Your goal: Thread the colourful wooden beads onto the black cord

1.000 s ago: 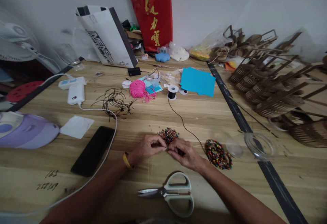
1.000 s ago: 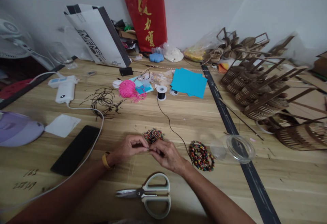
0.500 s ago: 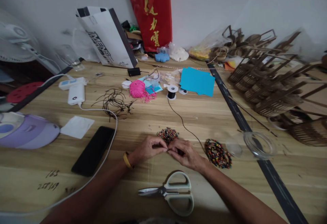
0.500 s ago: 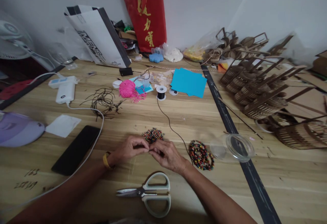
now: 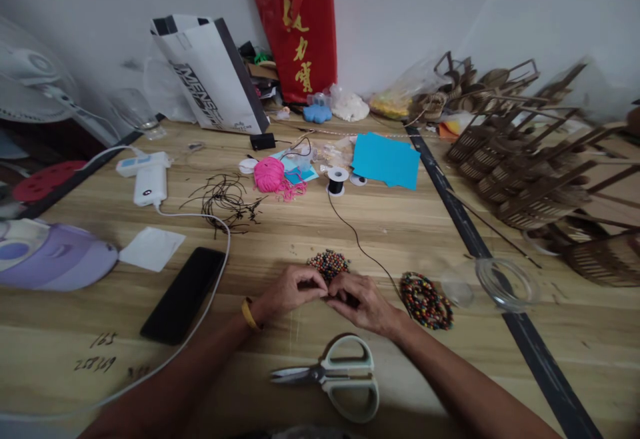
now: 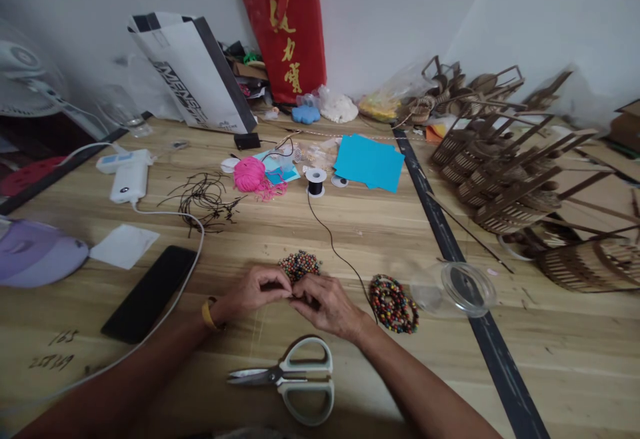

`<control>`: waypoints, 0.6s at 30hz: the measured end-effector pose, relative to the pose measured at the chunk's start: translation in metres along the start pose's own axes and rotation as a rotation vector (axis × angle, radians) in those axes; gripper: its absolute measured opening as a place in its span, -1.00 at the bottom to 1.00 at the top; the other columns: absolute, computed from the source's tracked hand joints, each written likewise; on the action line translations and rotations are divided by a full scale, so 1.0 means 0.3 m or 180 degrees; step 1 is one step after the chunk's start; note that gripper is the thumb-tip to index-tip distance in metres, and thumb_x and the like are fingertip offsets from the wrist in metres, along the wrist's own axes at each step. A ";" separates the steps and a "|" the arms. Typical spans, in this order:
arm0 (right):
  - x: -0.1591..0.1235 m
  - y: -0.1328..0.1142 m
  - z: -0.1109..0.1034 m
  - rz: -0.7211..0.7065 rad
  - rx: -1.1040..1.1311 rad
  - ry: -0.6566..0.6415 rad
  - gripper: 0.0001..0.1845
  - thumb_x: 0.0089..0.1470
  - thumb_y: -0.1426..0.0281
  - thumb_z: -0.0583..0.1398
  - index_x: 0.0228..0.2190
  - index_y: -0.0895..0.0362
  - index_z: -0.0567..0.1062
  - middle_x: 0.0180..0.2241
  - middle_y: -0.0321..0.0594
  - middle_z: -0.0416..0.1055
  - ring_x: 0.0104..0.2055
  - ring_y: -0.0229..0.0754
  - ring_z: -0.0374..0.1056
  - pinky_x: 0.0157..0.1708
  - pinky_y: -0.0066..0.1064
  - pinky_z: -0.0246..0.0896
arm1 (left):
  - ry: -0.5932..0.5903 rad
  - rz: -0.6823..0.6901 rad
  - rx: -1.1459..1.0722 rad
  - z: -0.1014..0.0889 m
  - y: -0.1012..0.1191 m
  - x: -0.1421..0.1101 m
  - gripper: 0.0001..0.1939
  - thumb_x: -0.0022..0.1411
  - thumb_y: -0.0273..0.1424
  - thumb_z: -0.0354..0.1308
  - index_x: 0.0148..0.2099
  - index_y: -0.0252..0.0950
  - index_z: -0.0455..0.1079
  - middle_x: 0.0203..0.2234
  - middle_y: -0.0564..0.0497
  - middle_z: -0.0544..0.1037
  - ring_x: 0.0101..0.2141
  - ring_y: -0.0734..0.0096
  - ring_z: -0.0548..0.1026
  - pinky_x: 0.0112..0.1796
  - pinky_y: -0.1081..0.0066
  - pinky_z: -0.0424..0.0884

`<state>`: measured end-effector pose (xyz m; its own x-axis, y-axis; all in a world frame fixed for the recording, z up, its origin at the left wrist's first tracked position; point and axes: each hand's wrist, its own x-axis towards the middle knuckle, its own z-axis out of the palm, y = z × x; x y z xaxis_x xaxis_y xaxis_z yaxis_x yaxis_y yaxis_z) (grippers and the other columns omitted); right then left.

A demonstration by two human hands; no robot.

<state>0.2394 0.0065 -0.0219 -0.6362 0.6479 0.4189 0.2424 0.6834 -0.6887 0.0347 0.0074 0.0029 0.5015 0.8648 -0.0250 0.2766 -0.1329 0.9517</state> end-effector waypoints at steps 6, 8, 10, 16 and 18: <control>0.000 0.006 0.003 -0.0030 0.0044 -0.0033 -0.94 0.19 0.42 0.12 -0.33 0.15 0.39 -0.46 -0.23 0.36 -0.43 -0.27 0.27 -0.44 -0.46 0.17 | 0.0016 0.0032 0.0082 -0.003 -0.001 0.003 -0.89 0.09 -0.46 0.19 -0.40 -0.43 0.49 -0.46 -0.08 0.57 -0.41 0.41 0.49 -0.32 0.48 0.37; 0.003 0.004 0.001 -0.0033 0.0014 -0.0037 -0.94 0.19 0.44 0.12 -0.32 0.15 0.40 -0.45 -0.22 0.36 -0.42 -0.26 0.27 -0.44 -0.46 0.17 | 0.0033 0.0057 0.0155 -0.004 -0.005 0.002 -0.89 0.09 -0.46 0.19 -0.40 -0.42 0.49 -0.46 -0.07 0.57 -0.41 0.40 0.49 -0.32 0.48 0.37; 0.006 -0.001 -0.002 -0.0042 -0.0023 -0.0039 -0.92 0.19 0.46 0.10 -0.32 0.15 0.41 -0.43 -0.20 0.37 -0.41 -0.26 0.28 -0.43 -0.46 0.18 | 0.0039 0.0097 0.0252 -0.005 -0.009 0.001 -0.89 0.09 -0.46 0.19 -0.40 -0.41 0.49 -0.47 -0.07 0.57 -0.41 0.40 0.48 -0.32 0.47 0.36; 0.008 -0.006 -0.014 -0.0054 0.0000 -0.0041 -0.89 0.22 0.47 0.07 -0.28 0.14 0.40 -0.33 -0.13 0.39 -0.30 -0.22 0.32 -0.34 -0.44 0.24 | 0.0269 0.0032 0.0315 -0.021 -0.014 -0.001 -0.90 0.11 -0.44 0.18 -0.38 -0.38 0.48 -0.46 -0.03 0.57 -0.40 0.41 0.48 -0.32 0.48 0.35; 0.007 -0.003 -0.013 -0.0048 0.0032 -0.0027 -0.90 0.22 0.47 0.07 -0.28 0.14 0.40 -0.34 -0.14 0.40 -0.30 -0.22 0.32 -0.32 -0.43 0.25 | 0.0590 0.0035 0.0293 -0.040 -0.013 0.002 -0.87 0.14 -0.41 0.16 -0.39 -0.38 0.46 -0.47 -0.03 0.55 -0.40 0.41 0.47 -0.33 0.48 0.35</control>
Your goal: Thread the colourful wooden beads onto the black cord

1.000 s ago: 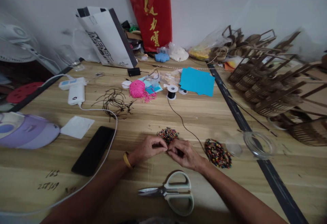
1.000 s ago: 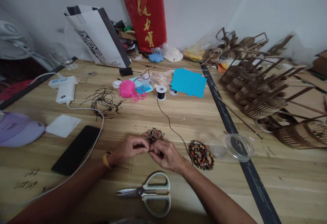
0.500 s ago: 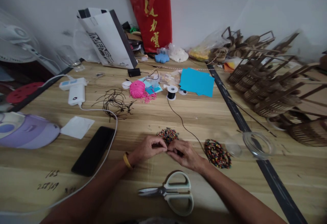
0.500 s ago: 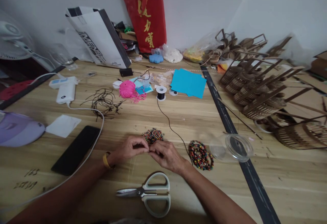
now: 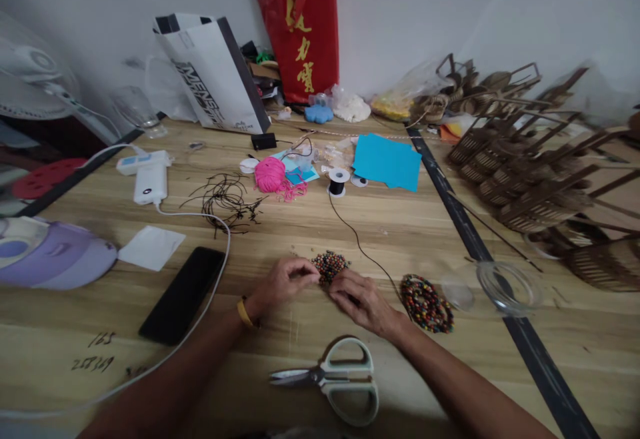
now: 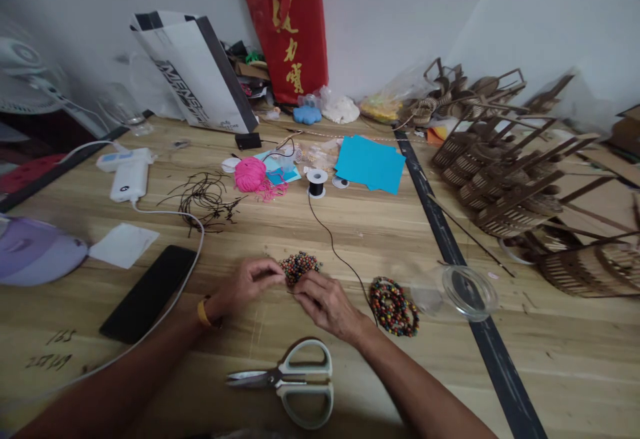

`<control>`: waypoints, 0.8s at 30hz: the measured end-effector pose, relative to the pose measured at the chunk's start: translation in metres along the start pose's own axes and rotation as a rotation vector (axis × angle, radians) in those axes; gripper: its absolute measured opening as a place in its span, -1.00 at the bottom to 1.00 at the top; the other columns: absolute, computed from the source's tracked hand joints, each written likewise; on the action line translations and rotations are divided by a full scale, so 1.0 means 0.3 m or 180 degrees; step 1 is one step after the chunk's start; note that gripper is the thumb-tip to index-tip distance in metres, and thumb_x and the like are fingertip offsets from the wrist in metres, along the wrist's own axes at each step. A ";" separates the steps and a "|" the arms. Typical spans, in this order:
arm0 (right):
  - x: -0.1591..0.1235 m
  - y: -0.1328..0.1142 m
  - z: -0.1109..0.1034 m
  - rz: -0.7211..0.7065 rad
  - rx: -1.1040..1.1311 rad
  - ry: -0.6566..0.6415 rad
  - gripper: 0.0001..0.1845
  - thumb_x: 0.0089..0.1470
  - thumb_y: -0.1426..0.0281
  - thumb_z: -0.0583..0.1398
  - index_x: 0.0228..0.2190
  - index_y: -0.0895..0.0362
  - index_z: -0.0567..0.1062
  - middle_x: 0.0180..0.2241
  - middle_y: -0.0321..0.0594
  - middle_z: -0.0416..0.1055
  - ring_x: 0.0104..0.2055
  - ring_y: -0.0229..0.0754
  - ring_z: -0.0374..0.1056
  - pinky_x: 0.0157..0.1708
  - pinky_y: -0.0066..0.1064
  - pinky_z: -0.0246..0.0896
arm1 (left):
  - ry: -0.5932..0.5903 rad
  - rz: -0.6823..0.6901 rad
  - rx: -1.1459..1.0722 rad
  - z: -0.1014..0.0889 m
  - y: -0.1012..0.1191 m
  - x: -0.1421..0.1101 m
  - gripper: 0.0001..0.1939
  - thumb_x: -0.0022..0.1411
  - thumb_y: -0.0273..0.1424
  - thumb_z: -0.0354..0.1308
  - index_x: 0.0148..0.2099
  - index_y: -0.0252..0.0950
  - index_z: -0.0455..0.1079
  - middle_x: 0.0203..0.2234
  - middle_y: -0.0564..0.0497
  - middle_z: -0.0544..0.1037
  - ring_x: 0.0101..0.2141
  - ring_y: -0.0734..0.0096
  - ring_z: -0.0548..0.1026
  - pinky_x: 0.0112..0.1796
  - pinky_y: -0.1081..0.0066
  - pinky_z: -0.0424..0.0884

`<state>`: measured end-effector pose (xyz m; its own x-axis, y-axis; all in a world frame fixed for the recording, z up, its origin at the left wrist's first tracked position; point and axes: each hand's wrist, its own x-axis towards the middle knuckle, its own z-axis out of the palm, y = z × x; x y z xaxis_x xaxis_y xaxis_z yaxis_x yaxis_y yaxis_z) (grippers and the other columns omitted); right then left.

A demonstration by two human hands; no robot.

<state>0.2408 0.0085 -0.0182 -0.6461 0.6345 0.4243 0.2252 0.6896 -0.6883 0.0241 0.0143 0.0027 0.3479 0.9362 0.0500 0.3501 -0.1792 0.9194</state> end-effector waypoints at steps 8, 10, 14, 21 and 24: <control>-0.005 0.007 0.007 0.0079 0.0062 0.0078 -0.90 0.22 0.43 0.10 -0.25 0.13 0.41 -0.35 -0.15 0.42 -0.30 -0.21 0.35 -0.31 -0.42 0.27 | 0.0255 -0.0115 0.0324 -0.065 -0.006 0.024 -0.86 0.15 -0.42 0.13 -0.37 -0.39 0.45 -0.46 -0.04 0.52 -0.41 0.41 0.45 -0.35 0.46 0.34; -0.004 0.006 0.006 0.0073 0.0078 0.0043 -0.89 0.22 0.43 0.09 -0.24 0.14 0.42 -0.34 -0.15 0.43 -0.29 -0.21 0.36 -0.29 -0.42 0.27 | 0.0106 -0.0001 0.0550 -0.067 -0.006 0.024 -0.88 0.15 -0.45 0.13 -0.38 -0.38 0.46 -0.47 -0.04 0.51 -0.42 0.41 0.43 -0.36 0.46 0.33; -0.002 0.004 0.001 0.0039 0.0000 -0.0038 -0.86 0.24 0.43 0.07 -0.26 0.14 0.43 -0.32 -0.13 0.44 -0.28 -0.21 0.36 -0.29 -0.43 0.28 | -0.0097 0.0400 0.1136 -0.064 -0.014 0.022 -0.91 0.14 -0.49 0.15 -0.39 -0.35 0.47 -0.48 -0.03 0.50 -0.38 0.39 0.41 -0.28 0.40 0.33; -0.003 0.007 0.005 0.0073 -0.0021 -0.0056 -0.88 0.23 0.44 0.07 -0.28 0.13 0.42 -0.32 -0.14 0.43 -0.28 -0.20 0.35 -0.29 -0.41 0.27 | -0.0283 0.0749 0.1697 -0.050 -0.040 0.012 -0.87 0.22 -0.49 0.10 -0.30 -0.31 0.48 -0.39 -0.05 0.51 -0.30 0.33 0.40 -0.19 0.33 0.29; -0.003 0.008 0.008 0.0072 -0.0032 -0.0041 -0.89 0.23 0.45 0.07 -0.28 0.13 0.41 -0.33 -0.14 0.42 -0.29 -0.20 0.34 -0.30 -0.41 0.25 | -0.0293 0.0813 0.1770 -0.046 -0.043 0.008 -0.86 0.24 -0.49 0.08 -0.29 -0.31 0.47 -0.38 -0.05 0.50 -0.29 0.33 0.40 -0.17 0.33 0.28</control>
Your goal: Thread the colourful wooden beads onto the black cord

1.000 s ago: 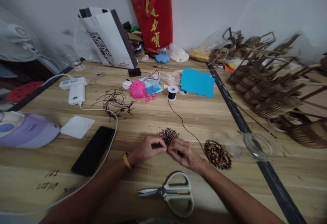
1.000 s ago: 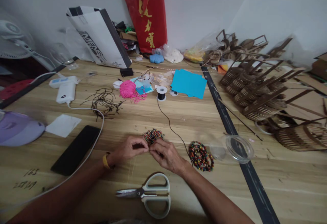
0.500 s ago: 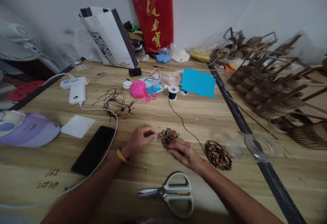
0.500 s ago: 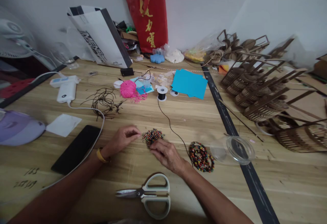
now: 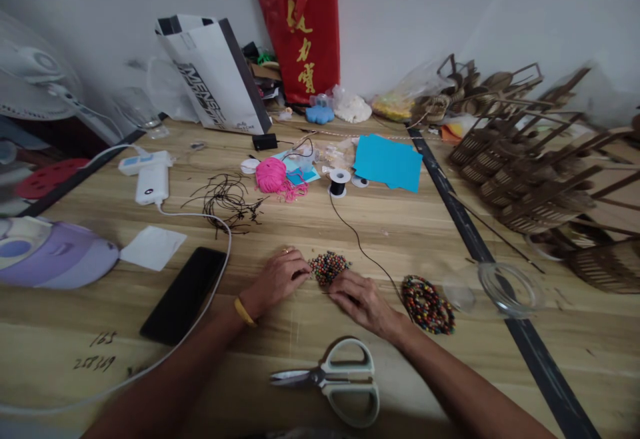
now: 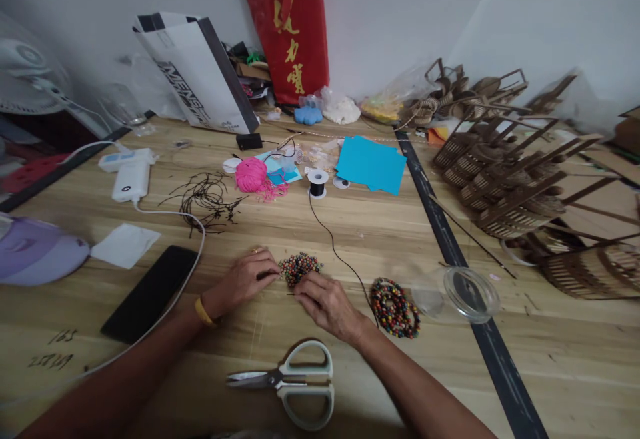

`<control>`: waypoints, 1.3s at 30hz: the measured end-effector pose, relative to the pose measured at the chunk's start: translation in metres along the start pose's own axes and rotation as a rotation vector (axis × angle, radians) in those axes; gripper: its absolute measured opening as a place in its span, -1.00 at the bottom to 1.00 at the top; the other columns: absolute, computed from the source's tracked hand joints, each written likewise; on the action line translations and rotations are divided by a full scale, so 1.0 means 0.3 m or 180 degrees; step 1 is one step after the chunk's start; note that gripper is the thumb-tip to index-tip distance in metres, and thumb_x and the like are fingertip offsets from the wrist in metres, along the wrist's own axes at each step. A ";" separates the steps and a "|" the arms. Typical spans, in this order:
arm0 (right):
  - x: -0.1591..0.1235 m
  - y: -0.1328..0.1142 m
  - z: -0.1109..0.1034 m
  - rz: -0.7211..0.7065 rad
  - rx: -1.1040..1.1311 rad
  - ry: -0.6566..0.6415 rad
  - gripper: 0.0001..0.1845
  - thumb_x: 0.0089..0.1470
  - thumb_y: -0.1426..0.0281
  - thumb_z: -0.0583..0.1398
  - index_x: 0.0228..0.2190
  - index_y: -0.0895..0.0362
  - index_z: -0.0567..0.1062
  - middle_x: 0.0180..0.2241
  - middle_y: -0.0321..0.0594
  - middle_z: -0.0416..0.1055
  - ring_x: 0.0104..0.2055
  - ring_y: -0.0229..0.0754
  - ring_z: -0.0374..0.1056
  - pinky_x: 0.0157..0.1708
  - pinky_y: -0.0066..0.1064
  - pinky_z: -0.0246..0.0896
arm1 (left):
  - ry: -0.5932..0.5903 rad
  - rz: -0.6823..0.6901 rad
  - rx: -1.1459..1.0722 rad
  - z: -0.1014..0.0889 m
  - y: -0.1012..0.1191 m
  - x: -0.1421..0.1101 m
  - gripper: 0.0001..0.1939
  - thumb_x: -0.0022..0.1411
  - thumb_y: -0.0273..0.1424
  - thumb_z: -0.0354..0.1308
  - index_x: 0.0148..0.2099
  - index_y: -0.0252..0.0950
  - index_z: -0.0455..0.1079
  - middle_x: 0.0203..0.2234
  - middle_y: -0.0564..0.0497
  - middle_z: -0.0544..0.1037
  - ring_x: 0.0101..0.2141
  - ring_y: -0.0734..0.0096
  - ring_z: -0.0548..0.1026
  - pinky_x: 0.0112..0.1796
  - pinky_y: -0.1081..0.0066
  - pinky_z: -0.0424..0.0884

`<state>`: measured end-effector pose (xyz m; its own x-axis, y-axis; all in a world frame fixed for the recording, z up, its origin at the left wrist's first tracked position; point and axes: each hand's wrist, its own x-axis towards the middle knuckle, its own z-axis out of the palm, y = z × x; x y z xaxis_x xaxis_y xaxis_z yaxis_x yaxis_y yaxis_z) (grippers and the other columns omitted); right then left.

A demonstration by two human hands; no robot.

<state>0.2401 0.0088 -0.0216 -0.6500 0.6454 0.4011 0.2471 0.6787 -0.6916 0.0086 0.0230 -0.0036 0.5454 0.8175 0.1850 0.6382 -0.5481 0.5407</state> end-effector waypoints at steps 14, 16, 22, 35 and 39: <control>0.003 -0.005 -0.003 0.0071 -0.0055 0.0014 -0.88 0.22 0.45 0.06 -0.34 0.14 0.38 -0.40 -0.17 0.38 -0.35 -0.22 0.30 -0.35 -0.43 0.21 | 0.0166 -0.0852 -0.1599 0.002 0.035 0.012 -0.93 0.06 -0.51 0.16 -0.38 -0.40 0.46 -0.48 -0.05 0.52 -0.43 0.43 0.45 -0.38 0.47 0.37; 0.004 -0.007 -0.004 0.0074 -0.0062 0.0026 -0.88 0.23 0.44 0.06 -0.34 0.14 0.38 -0.40 -0.16 0.38 -0.36 -0.21 0.30 -0.36 -0.43 0.22 | 0.0075 -0.0985 -0.1994 0.004 0.036 0.011 -0.92 0.04 -0.48 0.18 -0.39 -0.41 0.44 -0.48 -0.04 0.52 -0.44 0.45 0.46 -0.38 0.48 0.37; 0.008 -0.013 -0.008 0.0110 0.0005 0.0084 -0.87 0.22 0.43 0.07 -0.36 0.14 0.38 -0.42 -0.17 0.38 -0.37 -0.21 0.30 -0.37 -0.43 0.21 | -0.0106 -0.1052 -0.2497 0.016 0.029 0.008 -0.86 -0.02 -0.43 0.25 -0.40 -0.41 0.43 -0.49 -0.03 0.53 -0.44 0.46 0.48 -0.35 0.47 0.40; 0.007 -0.014 -0.005 0.0080 0.0054 0.0117 -0.87 0.20 0.45 0.08 -0.38 0.14 0.38 -0.44 -0.19 0.37 -0.40 -0.23 0.28 -0.40 -0.44 0.19 | -0.0436 -0.0915 -0.2311 0.020 0.066 0.009 -0.90 0.03 -0.46 0.22 -0.38 -0.42 0.46 -0.47 -0.05 0.56 -0.44 0.47 0.47 -0.35 0.48 0.38; 0.006 -0.009 -0.003 0.0060 0.0015 0.0109 -0.87 0.21 0.43 0.07 -0.38 0.14 0.39 -0.44 -0.18 0.37 -0.40 -0.22 0.28 -0.40 -0.44 0.20 | -0.0448 -0.0885 -0.2328 0.024 0.065 0.009 -0.88 0.05 -0.44 0.22 -0.36 -0.42 0.46 -0.46 -0.05 0.57 -0.43 0.46 0.48 -0.34 0.48 0.39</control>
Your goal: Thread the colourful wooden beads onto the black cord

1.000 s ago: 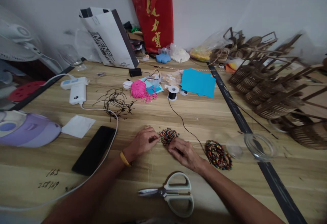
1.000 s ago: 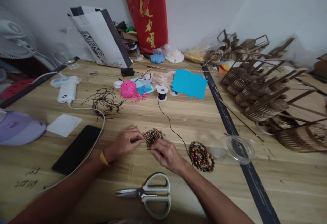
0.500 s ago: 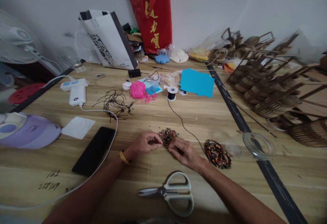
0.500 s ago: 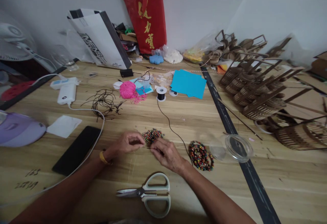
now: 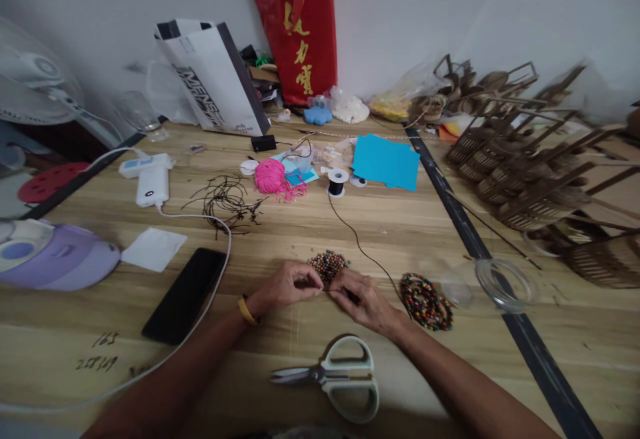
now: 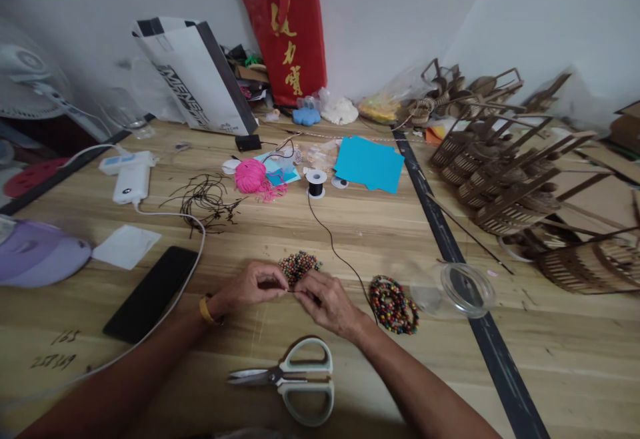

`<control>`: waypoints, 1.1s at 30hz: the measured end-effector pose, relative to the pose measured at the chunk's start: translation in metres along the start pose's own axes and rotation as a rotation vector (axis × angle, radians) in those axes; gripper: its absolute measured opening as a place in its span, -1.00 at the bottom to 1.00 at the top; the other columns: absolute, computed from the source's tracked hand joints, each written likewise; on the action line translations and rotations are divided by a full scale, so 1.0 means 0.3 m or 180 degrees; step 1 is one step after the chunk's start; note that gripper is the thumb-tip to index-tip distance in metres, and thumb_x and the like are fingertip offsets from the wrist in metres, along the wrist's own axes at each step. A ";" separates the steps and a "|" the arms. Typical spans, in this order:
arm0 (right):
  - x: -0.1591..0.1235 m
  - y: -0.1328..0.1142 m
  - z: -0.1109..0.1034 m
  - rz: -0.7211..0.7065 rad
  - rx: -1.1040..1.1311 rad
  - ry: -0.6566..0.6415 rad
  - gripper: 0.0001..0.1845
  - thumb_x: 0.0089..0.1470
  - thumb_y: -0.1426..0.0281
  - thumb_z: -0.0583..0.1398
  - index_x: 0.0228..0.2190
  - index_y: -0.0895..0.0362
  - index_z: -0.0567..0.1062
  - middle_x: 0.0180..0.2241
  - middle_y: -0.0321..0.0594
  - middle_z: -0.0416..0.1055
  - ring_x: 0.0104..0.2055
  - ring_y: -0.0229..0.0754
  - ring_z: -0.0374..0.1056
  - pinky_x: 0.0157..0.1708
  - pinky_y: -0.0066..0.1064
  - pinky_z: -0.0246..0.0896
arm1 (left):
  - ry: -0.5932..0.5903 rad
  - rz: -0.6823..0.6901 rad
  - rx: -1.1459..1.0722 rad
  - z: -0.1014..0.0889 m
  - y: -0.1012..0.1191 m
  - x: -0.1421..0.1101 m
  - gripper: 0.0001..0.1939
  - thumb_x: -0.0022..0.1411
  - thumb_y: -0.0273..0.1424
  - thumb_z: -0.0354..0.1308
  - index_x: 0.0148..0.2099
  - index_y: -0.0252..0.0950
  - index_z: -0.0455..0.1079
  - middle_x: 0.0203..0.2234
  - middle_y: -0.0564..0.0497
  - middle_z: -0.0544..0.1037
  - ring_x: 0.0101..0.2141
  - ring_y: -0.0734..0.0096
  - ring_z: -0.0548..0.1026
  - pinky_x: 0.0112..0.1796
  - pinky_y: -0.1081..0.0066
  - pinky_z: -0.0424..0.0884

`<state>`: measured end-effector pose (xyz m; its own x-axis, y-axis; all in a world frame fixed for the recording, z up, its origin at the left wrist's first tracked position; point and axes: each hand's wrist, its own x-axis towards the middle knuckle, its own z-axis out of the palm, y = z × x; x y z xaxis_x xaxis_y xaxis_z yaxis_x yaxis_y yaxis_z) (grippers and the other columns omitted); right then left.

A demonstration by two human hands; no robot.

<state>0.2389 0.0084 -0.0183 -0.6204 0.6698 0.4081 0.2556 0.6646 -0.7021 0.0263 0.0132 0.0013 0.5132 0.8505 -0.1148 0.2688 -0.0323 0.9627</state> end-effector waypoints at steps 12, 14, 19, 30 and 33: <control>0.002 -0.004 -0.001 0.0060 0.0025 -0.0046 -0.88 0.20 0.47 0.08 -0.38 0.15 0.38 -0.44 -0.20 0.36 -0.40 -0.24 0.27 -0.40 -0.45 0.18 | -0.0061 0.0036 0.0072 -0.001 -0.007 0.002 -0.88 0.05 -0.44 0.20 -0.36 -0.43 0.45 -0.46 -0.06 0.55 -0.43 0.45 0.47 -0.36 0.48 0.37; 0.002 -0.004 -0.001 0.0062 0.0039 -0.0044 -0.89 0.20 0.47 0.08 -0.38 0.15 0.38 -0.44 -0.20 0.36 -0.40 -0.24 0.27 -0.40 -0.45 0.17 | -0.0068 0.0046 0.0104 0.000 -0.007 0.002 -0.87 0.06 -0.43 0.20 -0.36 -0.43 0.46 -0.46 -0.06 0.56 -0.43 0.45 0.47 -0.36 0.48 0.37; -0.001 -0.003 0.000 0.0070 0.0045 -0.0041 -0.88 0.20 0.47 0.07 -0.38 0.15 0.38 -0.43 -0.19 0.36 -0.38 -0.23 0.28 -0.39 -0.44 0.17 | -0.0063 0.0048 0.0178 -0.001 -0.004 0.001 -0.88 0.06 -0.44 0.20 -0.35 -0.42 0.46 -0.46 -0.06 0.56 -0.43 0.45 0.46 -0.38 0.49 0.37; 0.001 -0.004 -0.004 0.0037 0.0046 -0.0060 -0.87 0.21 0.45 0.07 -0.37 0.15 0.39 -0.43 -0.19 0.36 -0.39 -0.24 0.28 -0.40 -0.45 0.19 | -0.0128 0.0002 0.0210 -0.002 0.001 0.001 -0.85 0.07 -0.42 0.20 -0.34 -0.44 0.46 -0.46 -0.07 0.55 -0.42 0.45 0.46 -0.36 0.49 0.36; 0.001 -0.004 -0.004 0.0028 0.0035 -0.0065 -0.87 0.21 0.44 0.07 -0.37 0.15 0.39 -0.42 -0.18 0.37 -0.38 -0.23 0.28 -0.39 -0.44 0.20 | -0.0114 0.0031 0.0214 -0.003 -0.002 0.002 -0.84 0.07 -0.42 0.20 -0.34 -0.45 0.47 -0.45 -0.08 0.55 -0.42 0.44 0.46 -0.35 0.49 0.36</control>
<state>0.2392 0.0082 -0.0167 -0.6332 0.6686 0.3899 0.2530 0.6549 -0.7121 0.0259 0.0143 0.0008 0.5447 0.8307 -0.1154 0.3172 -0.0767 0.9453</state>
